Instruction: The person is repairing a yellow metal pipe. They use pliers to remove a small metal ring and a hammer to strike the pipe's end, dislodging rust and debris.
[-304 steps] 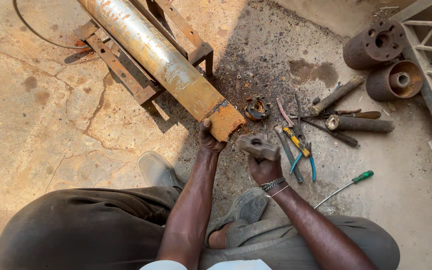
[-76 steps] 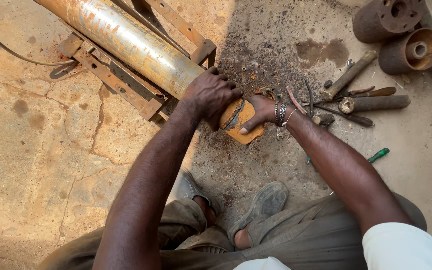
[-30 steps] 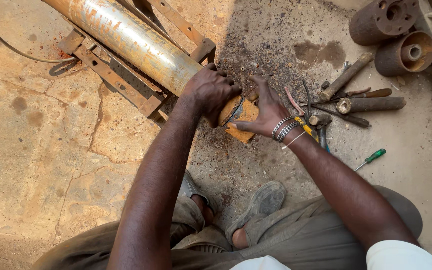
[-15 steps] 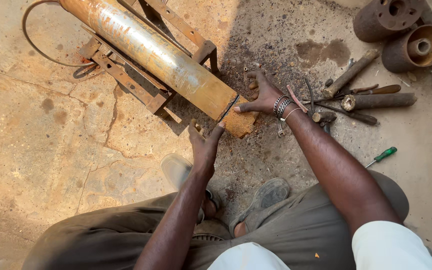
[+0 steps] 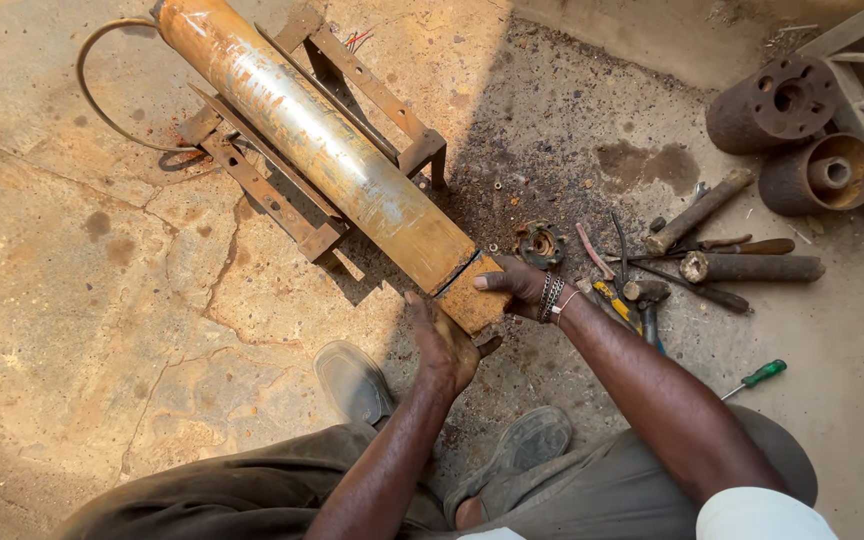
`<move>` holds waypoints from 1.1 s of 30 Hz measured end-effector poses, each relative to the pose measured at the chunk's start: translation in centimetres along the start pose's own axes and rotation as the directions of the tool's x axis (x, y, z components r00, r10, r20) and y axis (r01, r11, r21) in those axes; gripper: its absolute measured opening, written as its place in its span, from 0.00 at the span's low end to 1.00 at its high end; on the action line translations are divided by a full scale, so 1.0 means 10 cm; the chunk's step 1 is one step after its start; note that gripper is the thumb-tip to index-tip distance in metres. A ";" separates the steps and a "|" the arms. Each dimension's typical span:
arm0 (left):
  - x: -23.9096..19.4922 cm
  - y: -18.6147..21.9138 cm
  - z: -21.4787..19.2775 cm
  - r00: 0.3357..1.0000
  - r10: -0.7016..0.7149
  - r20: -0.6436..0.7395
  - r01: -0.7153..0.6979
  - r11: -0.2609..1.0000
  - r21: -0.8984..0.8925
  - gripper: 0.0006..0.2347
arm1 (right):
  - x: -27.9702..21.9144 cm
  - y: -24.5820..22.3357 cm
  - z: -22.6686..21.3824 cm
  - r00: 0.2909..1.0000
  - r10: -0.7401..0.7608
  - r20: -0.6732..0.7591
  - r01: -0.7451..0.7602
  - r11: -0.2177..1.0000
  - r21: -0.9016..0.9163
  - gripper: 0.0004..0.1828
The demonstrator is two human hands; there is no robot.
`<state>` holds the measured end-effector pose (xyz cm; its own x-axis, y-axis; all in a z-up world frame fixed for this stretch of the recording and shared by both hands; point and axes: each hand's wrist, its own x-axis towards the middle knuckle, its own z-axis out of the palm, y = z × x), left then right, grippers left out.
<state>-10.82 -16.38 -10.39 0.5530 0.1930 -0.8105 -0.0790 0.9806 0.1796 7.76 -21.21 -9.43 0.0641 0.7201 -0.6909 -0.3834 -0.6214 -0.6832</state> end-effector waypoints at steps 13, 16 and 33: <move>0.21 -0.05 -0.25 0.989 0.013 0.146 -0.007 0.999 -0.040 0.56 | -0.03 -0.20 0.25 0.994 0.102 0.037 -0.104 0.992 0.067 0.65; 0.25 0.06 -0.32 0.996 -0.081 -0.025 0.074 0.972 -0.222 0.56 | -0.18 -0.01 0.50 0.934 -0.161 -0.318 -0.272 0.256 -0.928 0.70; 0.30 0.05 -0.33 0.986 -0.006 0.165 0.009 1.000 -0.016 0.55 | 0.01 -0.07 0.17 0.960 -0.078 -0.270 -0.087 0.829 -0.552 0.66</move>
<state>-11.99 -15.21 -14.57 0.6828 0.1783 -0.7085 -0.0874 0.9827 0.1631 6.47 -20.17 -8.65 0.3400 0.6567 -0.6732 0.1850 -0.7486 -0.6367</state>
